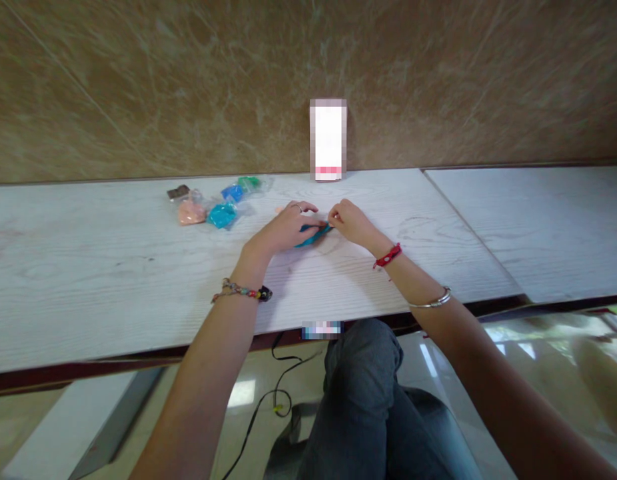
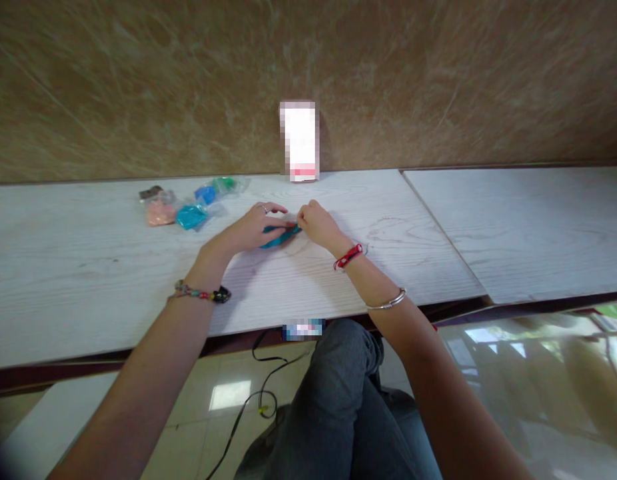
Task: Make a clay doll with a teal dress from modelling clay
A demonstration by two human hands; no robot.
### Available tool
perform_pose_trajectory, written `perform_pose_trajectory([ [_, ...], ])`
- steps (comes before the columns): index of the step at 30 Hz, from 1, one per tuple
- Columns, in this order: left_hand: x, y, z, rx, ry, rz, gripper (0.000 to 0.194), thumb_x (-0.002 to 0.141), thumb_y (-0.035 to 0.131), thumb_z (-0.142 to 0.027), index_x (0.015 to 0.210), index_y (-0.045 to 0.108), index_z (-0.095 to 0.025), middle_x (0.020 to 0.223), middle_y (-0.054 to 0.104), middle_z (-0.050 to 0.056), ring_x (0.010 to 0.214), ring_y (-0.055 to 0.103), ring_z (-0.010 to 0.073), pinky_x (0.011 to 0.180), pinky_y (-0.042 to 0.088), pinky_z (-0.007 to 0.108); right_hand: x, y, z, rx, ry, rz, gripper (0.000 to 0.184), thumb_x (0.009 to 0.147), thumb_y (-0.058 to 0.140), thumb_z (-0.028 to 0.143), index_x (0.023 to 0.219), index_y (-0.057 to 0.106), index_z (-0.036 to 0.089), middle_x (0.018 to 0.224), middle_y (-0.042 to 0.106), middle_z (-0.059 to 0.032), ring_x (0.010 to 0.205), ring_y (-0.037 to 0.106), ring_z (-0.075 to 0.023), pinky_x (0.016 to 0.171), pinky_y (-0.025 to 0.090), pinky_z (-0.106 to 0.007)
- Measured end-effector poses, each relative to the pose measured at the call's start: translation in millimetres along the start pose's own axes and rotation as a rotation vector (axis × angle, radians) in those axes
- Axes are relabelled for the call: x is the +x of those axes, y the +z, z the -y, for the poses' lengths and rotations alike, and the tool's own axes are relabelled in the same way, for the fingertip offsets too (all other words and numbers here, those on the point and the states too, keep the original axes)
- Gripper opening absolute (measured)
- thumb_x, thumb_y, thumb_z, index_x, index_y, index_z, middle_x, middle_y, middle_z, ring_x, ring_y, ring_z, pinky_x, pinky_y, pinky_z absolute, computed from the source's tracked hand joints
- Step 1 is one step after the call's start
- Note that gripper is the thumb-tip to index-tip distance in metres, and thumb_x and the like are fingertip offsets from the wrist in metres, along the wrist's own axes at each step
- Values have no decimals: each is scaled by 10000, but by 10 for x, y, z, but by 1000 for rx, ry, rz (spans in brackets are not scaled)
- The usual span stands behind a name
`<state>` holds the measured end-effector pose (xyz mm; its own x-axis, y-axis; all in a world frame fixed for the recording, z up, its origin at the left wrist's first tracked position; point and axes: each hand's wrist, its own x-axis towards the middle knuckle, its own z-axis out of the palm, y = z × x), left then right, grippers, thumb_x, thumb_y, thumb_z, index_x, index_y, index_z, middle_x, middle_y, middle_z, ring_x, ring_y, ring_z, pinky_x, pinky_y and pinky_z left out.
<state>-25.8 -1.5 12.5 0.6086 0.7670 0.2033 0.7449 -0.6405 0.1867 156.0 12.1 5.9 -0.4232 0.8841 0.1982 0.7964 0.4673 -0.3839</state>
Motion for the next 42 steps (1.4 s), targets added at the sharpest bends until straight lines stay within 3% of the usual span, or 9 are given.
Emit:
perform_pose_trajectory([
  [6, -16, -41, 45, -2, -25, -21, 303, 887, 466, -294, 1087, 686, -237, 1223, 544, 89, 1164, 476, 223, 1014, 356, 407, -15, 1, -22, 3, 28, -44, 110, 816, 563, 143, 824, 668, 111, 860, 581, -80, 806, 530, -163, 739, 401, -267],
  [14, -8, -22, 44, 16, -27, 1, 295, 877, 475, -293, 1058, 702, -239, 1206, 550, 76, 1154, 483, 211, 1030, 345, 377, 2, 18, 28, -58, 4, -21, 189, 851, 481, 149, 852, 664, 105, 911, 594, -105, 809, 531, -167, 713, 395, -268],
  [20, -16, -27, 31, 38, -35, 20, 307, 885, 463, -304, 1079, 693, -245, 1216, 549, 74, 1170, 473, 216, 1030, 344, 382, 1, -9, 12, 4, -64, -23, 212, 839, 484, 123, 800, 693, 124, 832, 626, -75, 803, 546, -158, 750, 403, -275],
  [25, -22, -47, 15, 21, -32, 27, 309, 886, 463, -312, 1089, 687, -253, 1213, 551, 75, 1165, 480, 211, 1025, 348, 380, -46, -48, -16, -24, -10, -64, 231, 817, 503, 102, 873, 725, 128, 846, 650, -93, 784, 558, -172, 734, 412, -284],
  [33, -30, -57, 6, 15, -35, 41, 312, 875, 476, -309, 1113, 673, -262, 1221, 547, 68, 1178, 470, 211, 1025, 348, 383, -109, -66, -12, -68, -134, -24, 285, 777, 493, 73, 813, 760, 167, 763, 635, -76, 753, 558, -184, 713, 414, -288],
  [42, -32, -42, 21, -20, -40, 38, 301, 876, 481, -308, 1091, 685, -257, 1237, 541, 80, 1190, 463, 230, 1027, 336, 400, -138, -75, 5, -35, -94, -65, 297, 821, 486, 99, 969, 737, 155, 818, 609, -78, 742, 534, -165, 706, 407, -281],
])
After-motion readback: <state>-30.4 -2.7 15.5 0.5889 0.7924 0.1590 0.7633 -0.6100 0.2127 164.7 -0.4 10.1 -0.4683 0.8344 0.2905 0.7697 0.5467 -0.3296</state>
